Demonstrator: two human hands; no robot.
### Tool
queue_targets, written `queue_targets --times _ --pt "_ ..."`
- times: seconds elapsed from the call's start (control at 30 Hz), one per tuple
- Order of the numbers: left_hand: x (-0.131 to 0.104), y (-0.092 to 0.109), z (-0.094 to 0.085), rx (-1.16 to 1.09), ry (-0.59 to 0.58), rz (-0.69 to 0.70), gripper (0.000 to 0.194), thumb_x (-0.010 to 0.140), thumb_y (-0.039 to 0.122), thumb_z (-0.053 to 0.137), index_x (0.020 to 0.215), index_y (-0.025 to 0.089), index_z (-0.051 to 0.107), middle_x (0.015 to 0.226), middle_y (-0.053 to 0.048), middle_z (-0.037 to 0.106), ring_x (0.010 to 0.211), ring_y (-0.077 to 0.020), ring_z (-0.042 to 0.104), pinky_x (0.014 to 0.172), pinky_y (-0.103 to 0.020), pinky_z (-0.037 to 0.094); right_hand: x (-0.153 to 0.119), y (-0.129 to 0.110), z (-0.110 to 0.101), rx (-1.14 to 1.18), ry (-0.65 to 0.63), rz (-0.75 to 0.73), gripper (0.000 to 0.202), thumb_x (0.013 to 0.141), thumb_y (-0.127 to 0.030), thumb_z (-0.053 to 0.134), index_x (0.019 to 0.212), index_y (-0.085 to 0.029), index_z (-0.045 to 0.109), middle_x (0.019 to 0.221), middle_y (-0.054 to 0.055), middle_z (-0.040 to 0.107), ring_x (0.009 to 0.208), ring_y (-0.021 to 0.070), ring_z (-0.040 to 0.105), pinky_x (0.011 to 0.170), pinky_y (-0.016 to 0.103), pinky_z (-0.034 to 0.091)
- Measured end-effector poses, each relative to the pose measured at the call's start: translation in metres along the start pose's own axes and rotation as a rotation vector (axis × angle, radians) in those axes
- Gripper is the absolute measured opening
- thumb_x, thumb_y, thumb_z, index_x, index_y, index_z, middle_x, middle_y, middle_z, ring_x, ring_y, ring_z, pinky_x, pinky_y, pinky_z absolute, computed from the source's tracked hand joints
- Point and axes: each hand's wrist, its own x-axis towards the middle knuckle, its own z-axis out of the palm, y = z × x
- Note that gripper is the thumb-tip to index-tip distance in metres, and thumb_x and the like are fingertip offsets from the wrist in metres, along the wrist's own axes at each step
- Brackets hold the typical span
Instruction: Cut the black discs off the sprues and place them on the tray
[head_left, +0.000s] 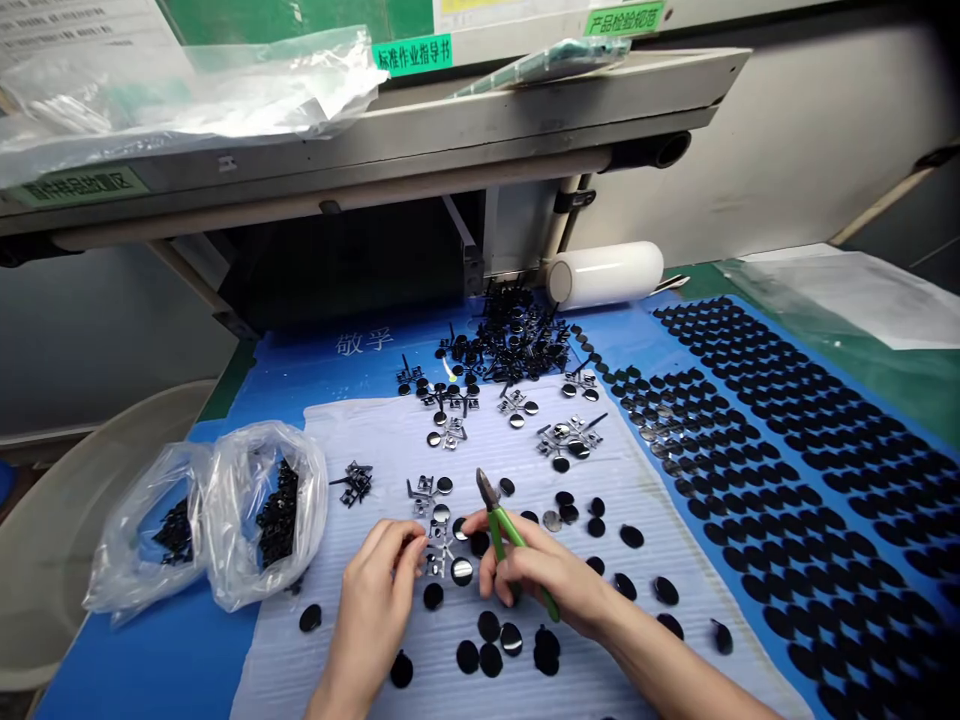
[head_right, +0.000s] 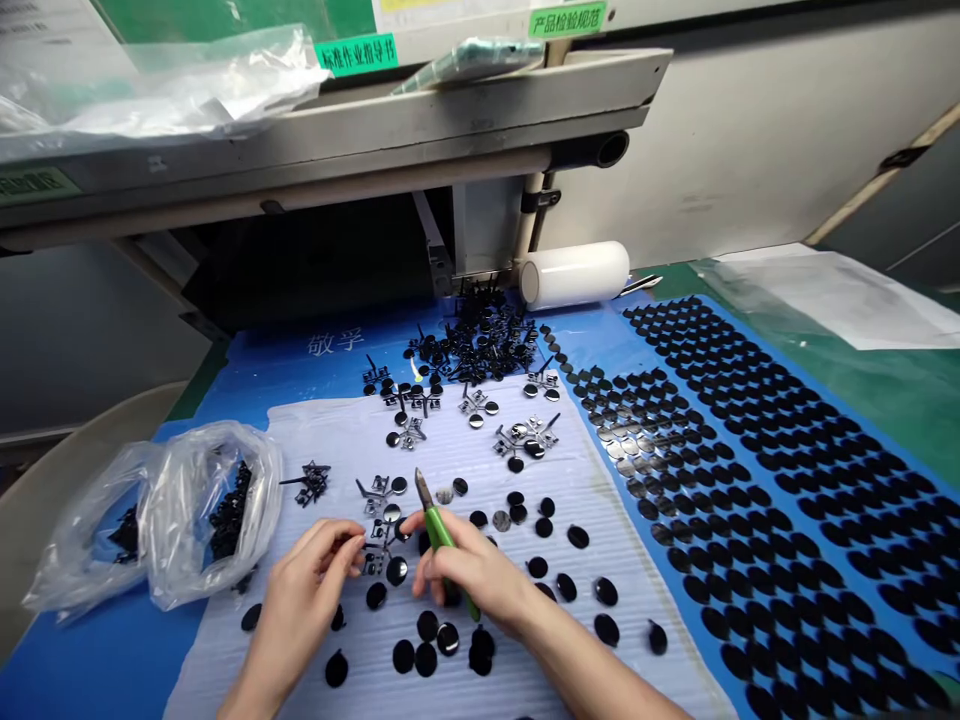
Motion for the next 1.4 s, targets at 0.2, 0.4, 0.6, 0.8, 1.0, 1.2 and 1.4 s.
queue_targets --times 0.2,0.4,0.6,0.8,1.0,1.2,1.4 --pt "-0.019 0.021 -0.009 0.087 0.063 0.15 0.012 0.082 0.017 0.04 0.083 0.021 0.052 0.082 -0.004 0.056 0.076 -0.0168 0.054 0.067 -0.025 0.04 -0.018 -0.003 0.01 0.125 -0.109 -0.009 0.032 0.053 -0.014 0.046 0.085 -0.015 0.048 0.08 0.007 0.061 0.056 0.0132 0.051 0.051 0.026 0.034" --pt "-0.028 0.034 -0.014 0.125 0.106 0.124 0.012 0.082 0.02 0.042 0.084 0.024 0.053 0.084 -0.005 0.058 0.074 -0.0182 0.055 0.063 -0.025 0.042 -0.038 -0.01 0.019 0.147 -0.191 0.022 0.031 0.048 -0.009 0.045 0.078 -0.017 0.045 0.063 0.002 0.058 0.056 0.0127 0.046 0.055 0.026 0.03" --pt "-0.029 0.043 -0.018 0.126 0.131 0.24 0.013 0.08 0.015 0.043 0.084 0.023 0.053 0.079 -0.005 0.059 0.071 -0.018 0.056 0.059 -0.024 0.042 -0.045 -0.006 0.021 0.213 -0.217 0.0 0.032 0.043 -0.007 0.042 0.072 -0.018 0.041 0.064 0.0 0.055 0.059 0.014 0.048 0.054 0.026 0.029" --pt "-0.032 0.048 -0.025 0.171 0.111 0.314 0.016 0.078 0.011 0.044 0.086 0.022 0.053 0.08 -0.005 0.059 0.072 -0.017 0.056 0.061 -0.023 0.042 -0.047 -0.008 0.022 0.205 -0.245 -0.005 0.034 0.042 -0.004 0.039 0.074 -0.017 0.042 0.067 0.0 0.054 0.064 0.0145 0.049 0.058 0.026 0.03" --pt "-0.031 0.057 -0.028 0.188 0.01 0.304 0.022 0.081 0.012 0.038 0.095 0.022 0.052 0.084 -0.007 0.058 0.074 -0.017 0.056 0.062 -0.024 0.044 -0.047 -0.01 0.024 0.189 -0.291 0.003 0.038 0.043 -0.005 0.042 0.079 -0.016 0.044 0.08 0.005 0.056 0.067 0.0156 0.05 0.058 0.027 0.031" --pt "-0.028 0.043 -0.019 -0.116 0.312 -0.015 0.027 0.08 0.026 0.048 0.106 0.025 0.048 0.095 -0.005 0.053 0.083 -0.0163 0.054 0.071 -0.025 0.044 -0.045 -0.007 0.024 0.109 -0.184 -0.144 0.042 0.049 -0.008 0.043 0.091 -0.016 0.045 0.082 0.005 0.054 0.071 0.0166 0.047 0.061 0.029 0.032" --pt "-0.032 0.038 0.007 -0.735 0.156 -0.337 0.02 0.073 0.035 0.056 0.083 0.018 0.052 0.076 -0.003 0.057 0.068 -0.0149 0.055 0.066 -0.026 0.044 -0.044 -0.006 0.027 -0.182 -0.023 -0.301 0.043 0.057 -0.008 0.043 0.099 -0.019 0.043 0.083 0.005 0.051 0.074 0.0176 0.046 0.067 0.033 0.037"
